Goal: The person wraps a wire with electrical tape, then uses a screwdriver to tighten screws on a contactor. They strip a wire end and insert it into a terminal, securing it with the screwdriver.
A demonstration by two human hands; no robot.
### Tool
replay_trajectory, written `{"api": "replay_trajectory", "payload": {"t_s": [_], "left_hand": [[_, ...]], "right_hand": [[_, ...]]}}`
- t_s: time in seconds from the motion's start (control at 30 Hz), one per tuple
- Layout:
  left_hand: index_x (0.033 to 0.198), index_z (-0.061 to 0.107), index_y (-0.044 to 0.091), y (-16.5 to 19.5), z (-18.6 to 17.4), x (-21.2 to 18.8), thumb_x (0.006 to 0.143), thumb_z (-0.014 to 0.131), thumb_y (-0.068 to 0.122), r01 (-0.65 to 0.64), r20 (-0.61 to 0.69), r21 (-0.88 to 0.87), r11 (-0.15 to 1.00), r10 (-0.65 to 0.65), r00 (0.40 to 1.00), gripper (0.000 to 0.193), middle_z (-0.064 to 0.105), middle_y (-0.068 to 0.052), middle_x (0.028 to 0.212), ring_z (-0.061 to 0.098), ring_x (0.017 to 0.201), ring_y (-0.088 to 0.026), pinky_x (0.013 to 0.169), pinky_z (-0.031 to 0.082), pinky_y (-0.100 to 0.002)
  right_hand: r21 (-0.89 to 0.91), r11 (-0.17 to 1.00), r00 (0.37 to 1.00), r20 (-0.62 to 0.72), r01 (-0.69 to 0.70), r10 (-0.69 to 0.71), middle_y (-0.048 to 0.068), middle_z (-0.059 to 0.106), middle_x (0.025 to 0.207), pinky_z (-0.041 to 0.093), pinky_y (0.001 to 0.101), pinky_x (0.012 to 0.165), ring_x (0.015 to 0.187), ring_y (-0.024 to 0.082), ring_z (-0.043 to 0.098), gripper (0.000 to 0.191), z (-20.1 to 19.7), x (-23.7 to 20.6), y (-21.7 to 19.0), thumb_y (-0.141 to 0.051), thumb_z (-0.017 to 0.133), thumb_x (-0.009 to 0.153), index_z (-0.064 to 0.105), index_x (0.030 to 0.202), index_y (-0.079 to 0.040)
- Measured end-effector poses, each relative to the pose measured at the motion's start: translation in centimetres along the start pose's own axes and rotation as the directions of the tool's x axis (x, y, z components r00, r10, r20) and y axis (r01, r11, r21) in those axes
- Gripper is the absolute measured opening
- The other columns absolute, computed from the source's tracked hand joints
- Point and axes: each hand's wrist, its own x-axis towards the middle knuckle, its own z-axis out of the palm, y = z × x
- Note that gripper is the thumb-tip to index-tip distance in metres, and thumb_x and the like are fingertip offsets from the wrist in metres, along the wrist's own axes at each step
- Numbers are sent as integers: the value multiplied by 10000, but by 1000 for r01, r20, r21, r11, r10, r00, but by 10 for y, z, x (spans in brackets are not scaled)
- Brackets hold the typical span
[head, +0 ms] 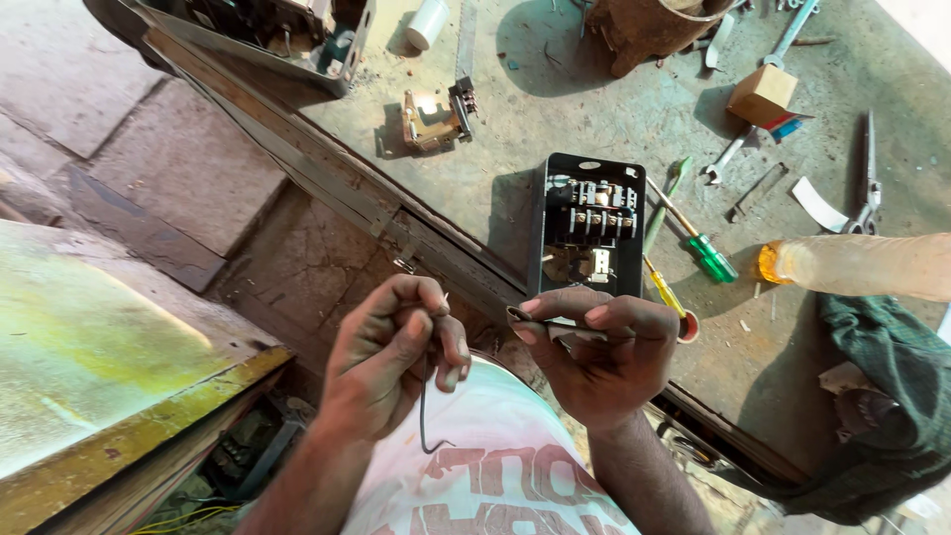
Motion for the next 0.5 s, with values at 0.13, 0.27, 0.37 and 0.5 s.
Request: {"api": "replay_trajectory", "payload": {"t_s": [0.13,0.27,0.37,0.5], "left_hand": [[1225,498,-15,-13,3,-7,1140,447,121,47,-45,-276,960,-61,997,168,675,-173,869,570,530,-99,608,518,-284],[1201,483,-1,-16,9,-13,1147,428,126,97,-66,-287,953,-121,990,148,633,-129,787,462,452,-68,541,466,-250],[1202,488,3,-17,13,-13,1148,430,125,93,-66,-267,959,-114,991,146,615,-112,760,449,446,-54,527,457,-234],[1195,492,26,-20,14,-12,1145,432,120,64,-32,-306,950,-78,996,122,613,-102,760,431,443,-45,482,433,-219]], "right_hand": [[-26,996,996,-11,89,-90,257,722,1060,673,317,748,984,257,767,536,18,11,-2,93,772,909,389,1265,-23],[-191,970,988,20,152,-151,193,738,1028,675,313,741,961,245,783,398,25,23,-11,38,821,900,563,1203,21],[-251,950,982,66,187,-176,167,739,1005,678,304,731,918,223,787,268,25,32,-19,11,836,892,674,1106,16],[-320,909,960,165,268,-225,127,742,968,649,279,676,841,179,771,212,29,37,-22,-23,847,868,733,1047,-38]]}}
